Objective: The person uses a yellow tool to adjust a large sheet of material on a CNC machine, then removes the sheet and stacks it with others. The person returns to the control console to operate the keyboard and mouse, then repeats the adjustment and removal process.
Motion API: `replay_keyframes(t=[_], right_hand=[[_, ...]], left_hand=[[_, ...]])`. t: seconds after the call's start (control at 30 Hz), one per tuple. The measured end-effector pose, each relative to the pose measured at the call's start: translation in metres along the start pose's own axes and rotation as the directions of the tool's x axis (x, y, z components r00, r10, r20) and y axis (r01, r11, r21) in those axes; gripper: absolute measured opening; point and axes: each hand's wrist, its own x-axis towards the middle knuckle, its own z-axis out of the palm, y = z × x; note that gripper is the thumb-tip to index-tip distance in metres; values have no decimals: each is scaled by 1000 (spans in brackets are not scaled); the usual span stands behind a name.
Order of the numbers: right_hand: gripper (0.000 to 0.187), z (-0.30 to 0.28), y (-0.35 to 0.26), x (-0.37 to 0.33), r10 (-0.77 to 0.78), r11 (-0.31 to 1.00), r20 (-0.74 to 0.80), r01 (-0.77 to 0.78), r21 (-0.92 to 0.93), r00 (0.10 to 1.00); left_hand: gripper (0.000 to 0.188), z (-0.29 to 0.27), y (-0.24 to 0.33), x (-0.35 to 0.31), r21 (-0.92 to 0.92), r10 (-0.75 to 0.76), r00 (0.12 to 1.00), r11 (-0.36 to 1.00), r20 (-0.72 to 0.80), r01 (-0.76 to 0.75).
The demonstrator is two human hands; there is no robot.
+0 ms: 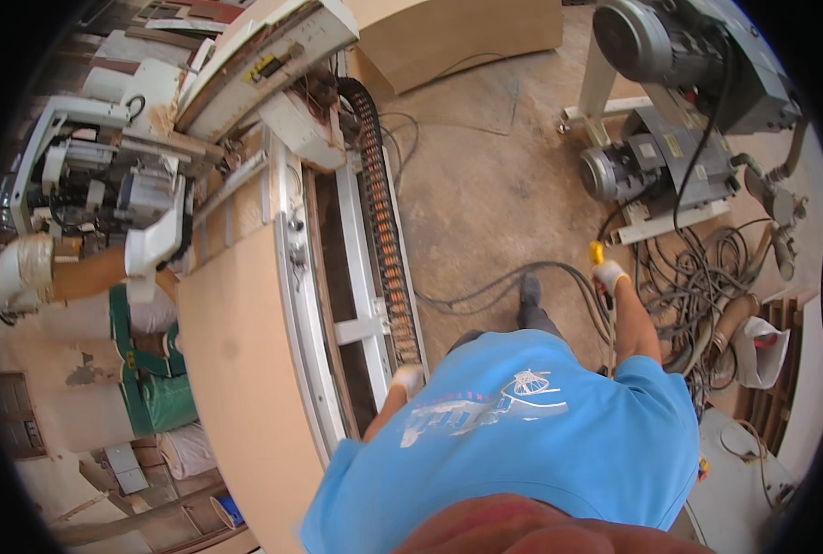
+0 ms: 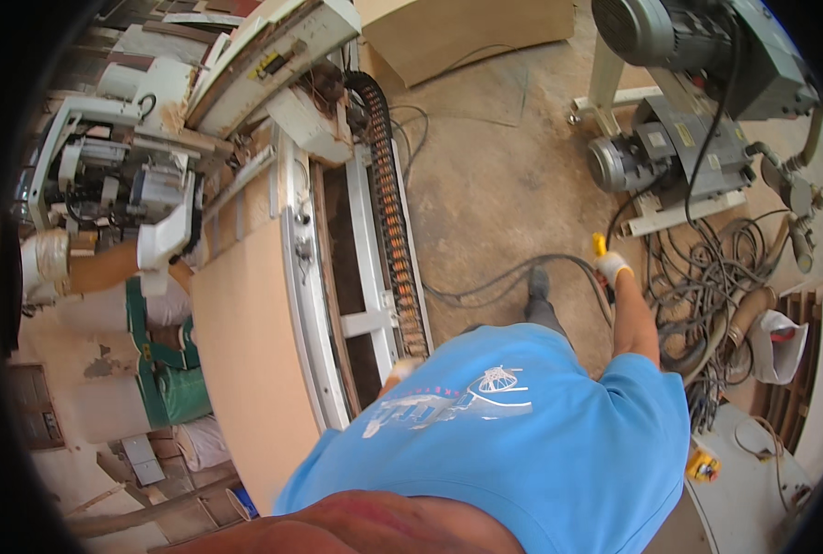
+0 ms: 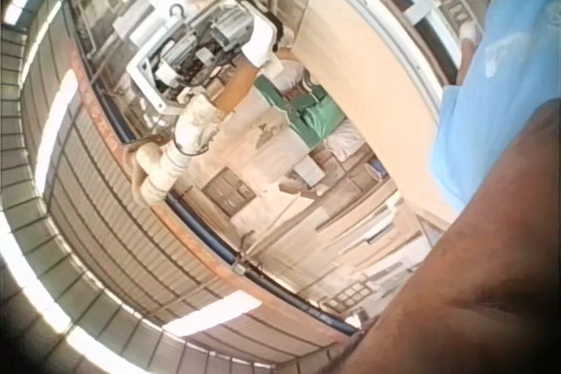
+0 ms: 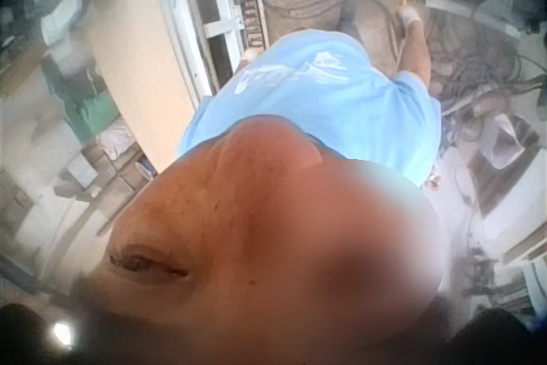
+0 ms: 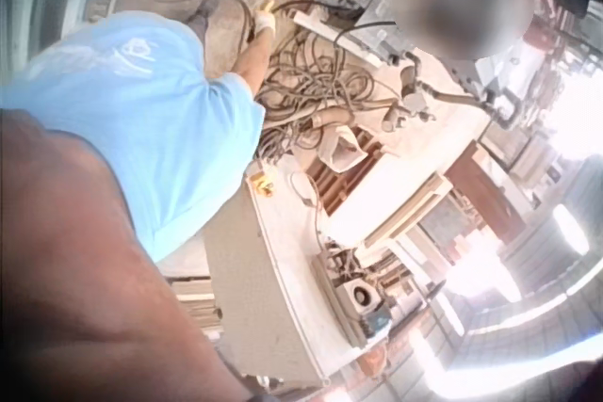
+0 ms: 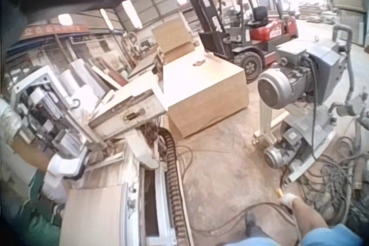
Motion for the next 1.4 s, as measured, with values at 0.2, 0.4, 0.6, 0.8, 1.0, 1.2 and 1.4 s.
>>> replay_keyframes(t=[0.2,0.4,0.6,0.8,1.0,1.2,1.4], right_hand=[[15,-47,-205,78,-141,986,-106,150,73,984],[12,-7,-353,152,-198,973,37,201,-117,980],[16,53,-473,181,-58,981,219,97,-170,974],[13,85,-587,221,65,956,293,25,-292,954],[14,90,-688,272,143,867,345,51,-496,928],[13,95,-828,363,198,751,425,142,-645,883],[19,117,-990,470,156,491,498,371,-789,853]], left_hand=[[40,-35,28,23,342,54,989,934,140,-99],[33,-108,135,148,5,81,995,997,58,-82],[26,-285,239,261,401,303,951,880,-65,-253],[13,-441,318,280,-951,42,983,249,-178,-183],[18,-468,327,327,-953,-53,999,302,8,24],[31,-432,341,323,-140,3,987,990,-158,-25],[33,-464,465,288,-349,-55,960,936,-274,-46]])
